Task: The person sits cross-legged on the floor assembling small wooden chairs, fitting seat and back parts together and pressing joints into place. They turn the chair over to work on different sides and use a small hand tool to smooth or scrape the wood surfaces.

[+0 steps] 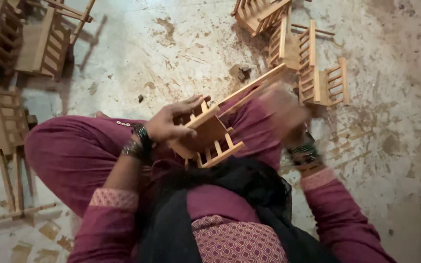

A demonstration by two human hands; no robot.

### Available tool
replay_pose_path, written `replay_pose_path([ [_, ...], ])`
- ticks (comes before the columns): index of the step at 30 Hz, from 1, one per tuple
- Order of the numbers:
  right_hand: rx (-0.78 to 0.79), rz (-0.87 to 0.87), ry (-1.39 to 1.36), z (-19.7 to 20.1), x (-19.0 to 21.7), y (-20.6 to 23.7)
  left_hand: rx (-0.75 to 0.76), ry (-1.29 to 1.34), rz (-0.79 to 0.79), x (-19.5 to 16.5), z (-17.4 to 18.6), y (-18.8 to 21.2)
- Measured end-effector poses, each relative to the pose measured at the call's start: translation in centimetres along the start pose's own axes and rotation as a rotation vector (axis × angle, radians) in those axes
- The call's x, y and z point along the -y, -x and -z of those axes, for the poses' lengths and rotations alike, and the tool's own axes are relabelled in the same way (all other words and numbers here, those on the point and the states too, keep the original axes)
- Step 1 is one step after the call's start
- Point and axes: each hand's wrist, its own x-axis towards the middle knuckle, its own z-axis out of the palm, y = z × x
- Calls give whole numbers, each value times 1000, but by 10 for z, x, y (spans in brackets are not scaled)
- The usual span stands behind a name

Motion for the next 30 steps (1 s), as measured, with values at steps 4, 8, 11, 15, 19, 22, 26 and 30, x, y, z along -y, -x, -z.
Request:
replay_pose_path([
  [4, 115, 272, -178, -38, 36, 10, 84, 179, 115, 24, 18, -3],
  [8, 231, 50, 105, -34, -19, 4, 67, 81, 38, 28, 26, 8],
  [11, 115, -246, 310, -20, -65, -9, 48, 211, 77, 35, 28, 6],
  [15, 30, -185, 95, -20, -46, -14, 15, 183, 72, 46, 25, 2],
  [19, 179, 144, -12, -46, 23, -23, 31, 150, 13, 45, 22, 7],
  [22, 226, 283, -33, -58, 27, -39, 18, 137, 24, 34, 21, 17],
  [26, 237, -17, 90, -45, -51, -53, 7, 175, 12, 24, 18, 12],
  [30, 55, -158, 106, -36, -85, -46, 16, 184, -16, 26, 16, 3],
])
